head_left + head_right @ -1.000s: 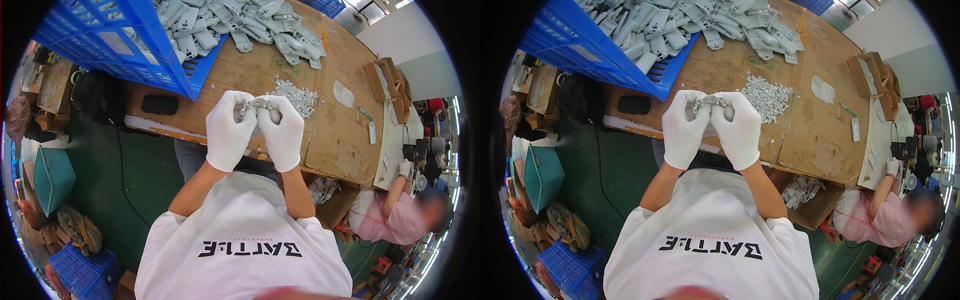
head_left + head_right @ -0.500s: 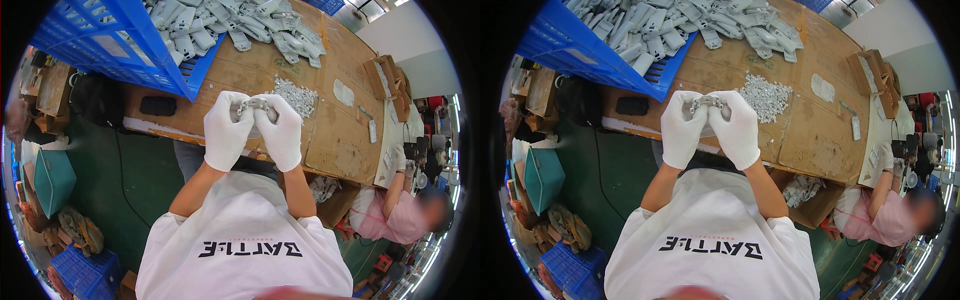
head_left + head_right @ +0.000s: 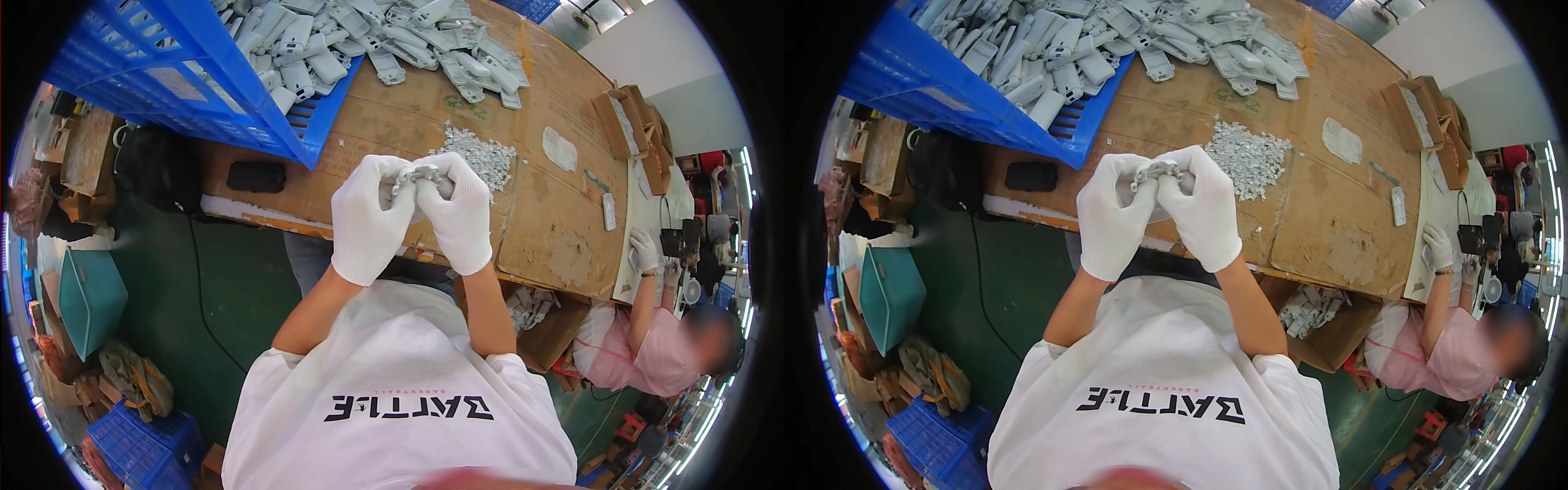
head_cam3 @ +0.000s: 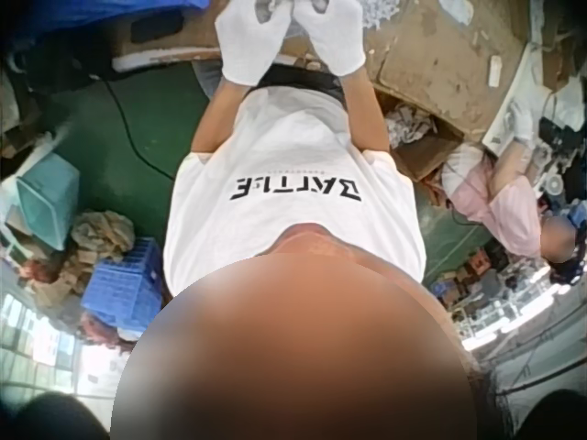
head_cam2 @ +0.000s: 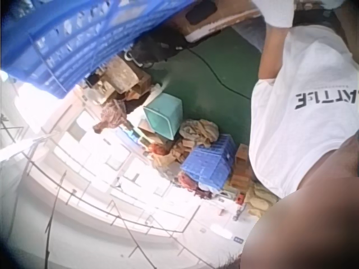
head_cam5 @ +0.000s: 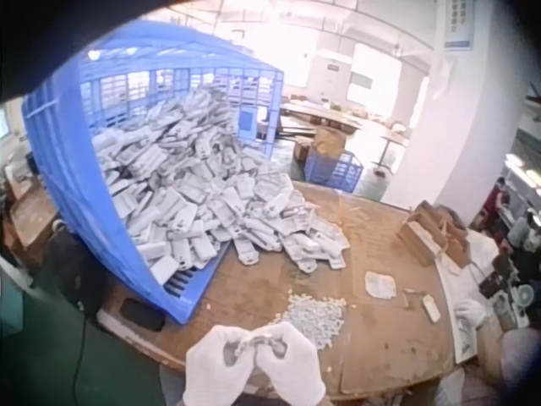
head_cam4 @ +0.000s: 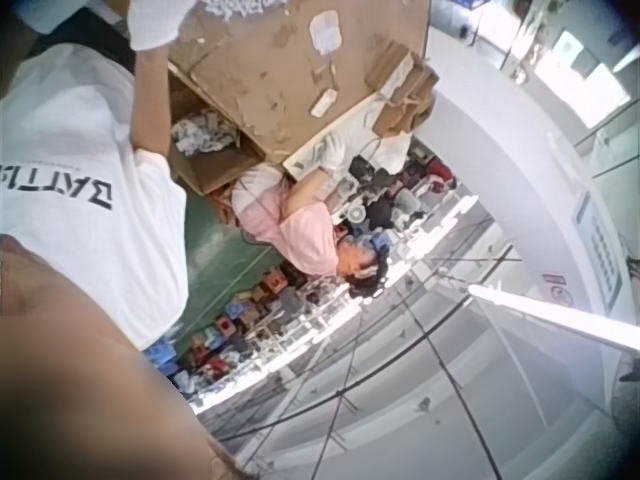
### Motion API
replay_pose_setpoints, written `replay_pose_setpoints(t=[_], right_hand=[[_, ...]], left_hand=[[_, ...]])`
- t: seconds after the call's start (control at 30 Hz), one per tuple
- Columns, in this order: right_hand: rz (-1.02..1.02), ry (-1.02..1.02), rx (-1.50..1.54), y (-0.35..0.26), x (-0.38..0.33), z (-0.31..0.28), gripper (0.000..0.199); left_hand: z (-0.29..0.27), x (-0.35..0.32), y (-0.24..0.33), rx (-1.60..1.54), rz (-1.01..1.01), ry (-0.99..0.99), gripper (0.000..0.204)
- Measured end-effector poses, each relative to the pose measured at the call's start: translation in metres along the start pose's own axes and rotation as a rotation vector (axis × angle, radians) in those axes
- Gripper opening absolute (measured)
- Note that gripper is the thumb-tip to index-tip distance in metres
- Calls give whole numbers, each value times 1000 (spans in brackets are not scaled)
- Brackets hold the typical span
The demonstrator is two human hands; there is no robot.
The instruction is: The person picks up a remote control housing and small metal contacts by hand, fits the contacts into the housing, and places the assembled unit into a cardboard box.
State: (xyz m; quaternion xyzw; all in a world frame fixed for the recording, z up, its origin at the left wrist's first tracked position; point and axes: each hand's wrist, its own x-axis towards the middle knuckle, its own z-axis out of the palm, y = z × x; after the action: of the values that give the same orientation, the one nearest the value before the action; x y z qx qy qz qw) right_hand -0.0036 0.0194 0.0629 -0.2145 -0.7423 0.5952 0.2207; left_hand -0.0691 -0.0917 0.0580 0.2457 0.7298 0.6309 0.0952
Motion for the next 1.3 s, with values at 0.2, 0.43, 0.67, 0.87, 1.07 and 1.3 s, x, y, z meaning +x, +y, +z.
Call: replay_pose_setpoints(t=[0.2,0.43,0.67,0.87,1.07,1.3], right_hand=[[-37,-23,4,7,-2,-6,9],[22,-37,-14,13,3,-11,11],[31,181,-76,29,-11,-33,16],[-30,169,-326,53,-23,-58,18],[217,103,28,80,-15,-112,21],[-168,496,-942,178,-13,-321,19]], left_hand=[[3,-3,1,39,65,-19,13],[8,-7,3,86,23,-39,19],[27,12,-21,108,78,-27,28],[70,29,-27,24,65,-145,32],[109,53,-37,-18,125,-356,40],[89,169,-103,1113,230,-26,45]])
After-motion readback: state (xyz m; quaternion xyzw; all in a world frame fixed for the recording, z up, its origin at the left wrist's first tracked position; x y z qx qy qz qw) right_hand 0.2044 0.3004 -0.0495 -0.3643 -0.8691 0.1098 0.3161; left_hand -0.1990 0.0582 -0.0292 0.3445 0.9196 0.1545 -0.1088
